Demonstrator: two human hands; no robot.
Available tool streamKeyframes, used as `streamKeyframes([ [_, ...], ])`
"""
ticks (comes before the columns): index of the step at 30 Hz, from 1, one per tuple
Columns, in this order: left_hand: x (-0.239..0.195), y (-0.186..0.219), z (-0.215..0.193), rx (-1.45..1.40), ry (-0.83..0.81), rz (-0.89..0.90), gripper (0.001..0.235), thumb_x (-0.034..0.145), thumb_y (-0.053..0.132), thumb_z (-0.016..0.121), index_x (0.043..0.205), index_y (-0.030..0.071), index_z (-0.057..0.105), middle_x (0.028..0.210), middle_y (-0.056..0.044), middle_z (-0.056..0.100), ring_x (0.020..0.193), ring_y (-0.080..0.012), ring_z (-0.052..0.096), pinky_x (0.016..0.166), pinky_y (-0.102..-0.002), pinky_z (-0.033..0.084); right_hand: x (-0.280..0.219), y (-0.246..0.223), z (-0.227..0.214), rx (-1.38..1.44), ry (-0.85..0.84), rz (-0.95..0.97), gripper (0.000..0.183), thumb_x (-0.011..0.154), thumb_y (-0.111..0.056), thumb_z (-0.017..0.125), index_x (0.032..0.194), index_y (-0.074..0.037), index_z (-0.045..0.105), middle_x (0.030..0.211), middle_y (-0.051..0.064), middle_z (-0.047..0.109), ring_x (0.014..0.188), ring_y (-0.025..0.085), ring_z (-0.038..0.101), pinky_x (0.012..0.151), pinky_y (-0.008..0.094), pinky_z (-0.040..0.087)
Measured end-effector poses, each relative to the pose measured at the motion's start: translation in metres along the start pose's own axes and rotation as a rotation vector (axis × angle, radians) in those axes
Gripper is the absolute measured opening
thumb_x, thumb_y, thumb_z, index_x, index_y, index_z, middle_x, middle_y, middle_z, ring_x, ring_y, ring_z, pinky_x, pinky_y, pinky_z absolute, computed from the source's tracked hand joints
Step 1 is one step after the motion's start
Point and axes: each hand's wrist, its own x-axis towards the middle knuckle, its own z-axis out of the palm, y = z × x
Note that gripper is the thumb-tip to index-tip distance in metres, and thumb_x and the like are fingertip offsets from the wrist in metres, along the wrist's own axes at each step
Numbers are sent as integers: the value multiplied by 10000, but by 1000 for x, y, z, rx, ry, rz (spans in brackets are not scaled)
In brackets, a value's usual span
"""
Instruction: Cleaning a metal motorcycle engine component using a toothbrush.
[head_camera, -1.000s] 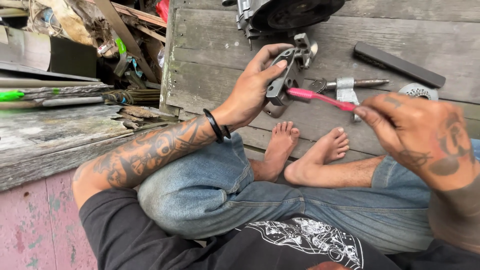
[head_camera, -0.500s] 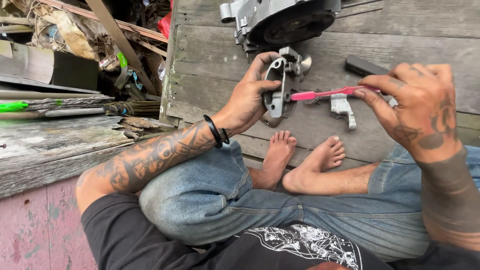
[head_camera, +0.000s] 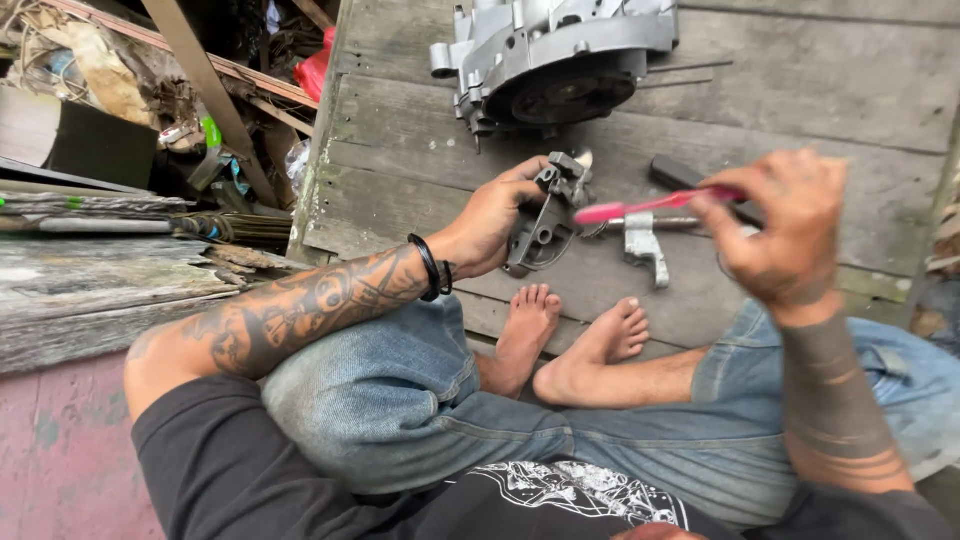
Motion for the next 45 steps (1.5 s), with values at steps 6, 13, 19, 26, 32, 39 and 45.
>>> streamKeyframes([
  [6, 18, -11, -1, -152, -91, -19, 237, 756, -46, 438, 881, 72, 603, 826, -74, 603, 698, -175, 570, 625, -267, 479, 10, 4, 16, 108, -35, -12, 177, 1019, -311, 733, 991, -137, 738, 951, 3, 659, 846, 242, 547, 920, 419, 346],
  [13, 13, -15, 15, 14, 79, -87, 349, 668, 122, 564, 981, 123, 717, 787, -123, 544, 705, -218, 565, 590, -322, 587, 16, -1, 4, 202, -14, -18, 207, 1000, -368, 765, 952, -171, 725, 795, 22, 589, 813, 253, 592, 939, 387, 389],
  [19, 20, -23, 18, -33, 159, -199, 310, 659, 141, 622, 938, 102, 751, 748, -166, 625, 683, -249, 670, 591, -372, 603, 13, 41, 22, 187, -58, 51, 239, 1013, -399, 750, 957, -169, 716, 803, 20, 609, 842, 233, 607, 948, 377, 385],
  [26, 39, -49, -10, -247, 148, -297, 419, 797, 261, 669, 1122, -3, 679, 970, -182, 689, 869, -307, 684, 806, -437, 613, 14, -7, 30, 230, -66, 16, 284, 973, -451, 727, 897, -179, 696, 788, 11, 602, 830, 207, 590, 941, 362, 380],
  [32, 6, -21, 21, -235, 100, -333, 668, 836, 343, 689, 1391, -7, 566, 1137, -197, 672, 969, -336, 684, 860, -547, 621, 12, 71, 52, 308, -87, 89, 263, 972, -395, 787, 908, -153, 706, 784, 35, 648, 828, 249, 622, 916, 368, 440],
  [39, 0, -22, 26, -160, 86, -307, 794, 819, 381, 728, 1472, -15, 510, 1123, -202, 664, 910, -294, 665, 764, -572, 629, 12, 15, 42, 295, -74, 17, 292, 947, -460, 762, 881, -191, 669, 796, -10, 609, 858, 212, 586, 960, 366, 374],
  [45, 15, -28, 25, -143, -10, -295, 803, 752, 419, 808, 1397, 14, 554, 1014, -176, 666, 857, -295, 709, 751, -504, 654, 8, 73, 51, 346, -79, 95, 269, 1002, -402, 748, 902, -161, 682, 791, 17, 625, 874, 232, 603, 947, 368, 401],
])
